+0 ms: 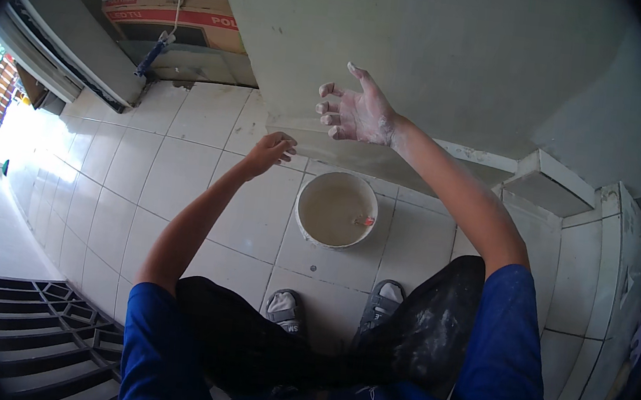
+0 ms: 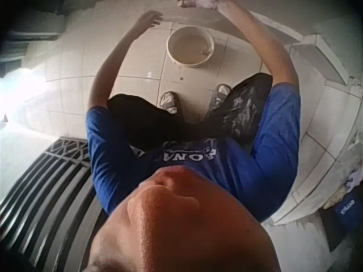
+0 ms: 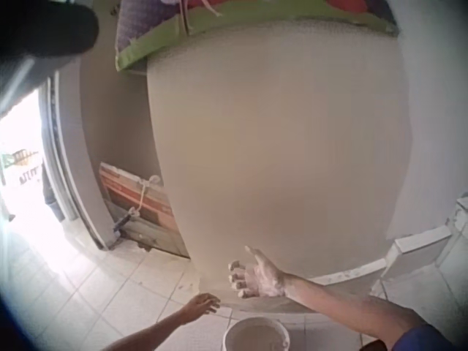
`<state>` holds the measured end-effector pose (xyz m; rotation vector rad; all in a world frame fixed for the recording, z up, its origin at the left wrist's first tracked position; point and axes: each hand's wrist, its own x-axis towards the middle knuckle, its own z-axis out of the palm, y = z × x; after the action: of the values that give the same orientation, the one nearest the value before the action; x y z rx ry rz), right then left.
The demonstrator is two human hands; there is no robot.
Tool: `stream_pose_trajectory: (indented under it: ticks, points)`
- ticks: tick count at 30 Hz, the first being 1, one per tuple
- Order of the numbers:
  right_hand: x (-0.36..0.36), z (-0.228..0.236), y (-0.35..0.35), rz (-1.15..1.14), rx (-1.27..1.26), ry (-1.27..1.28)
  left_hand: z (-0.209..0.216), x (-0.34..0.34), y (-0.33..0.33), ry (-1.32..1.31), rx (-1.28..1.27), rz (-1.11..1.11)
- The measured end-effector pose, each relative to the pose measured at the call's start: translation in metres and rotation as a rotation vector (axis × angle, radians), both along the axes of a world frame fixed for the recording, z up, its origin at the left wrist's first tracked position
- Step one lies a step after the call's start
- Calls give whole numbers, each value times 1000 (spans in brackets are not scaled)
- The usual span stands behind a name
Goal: The person paints a wall with white paint using a paintbrush, dipping the brush into a paint bucket to load it with paint.
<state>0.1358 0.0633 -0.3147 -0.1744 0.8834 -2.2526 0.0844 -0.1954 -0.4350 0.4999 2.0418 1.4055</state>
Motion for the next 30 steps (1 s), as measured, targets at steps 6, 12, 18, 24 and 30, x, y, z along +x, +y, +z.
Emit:
stream_pose_trajectory:
  ticks: [6, 12, 18, 24, 30]
  points:
    - [-2, -14, 8, 15, -4, 25, -3, 6, -5, 448, -149, -11]
    - [12, 1, -1, -82, 107, 59, 36, 34, 25, 794, -38, 135]
    - [8, -12, -3, -59, 176, 49, 37, 32, 21, 841, -7, 197]
    - [-4, -31, 8, -166, 338, 29, 36, 32, 22, 894, 6, 191]
    - [9, -48, 4, -266, 1732, 1118, 40, 39, 21, 1181, -64, 69]
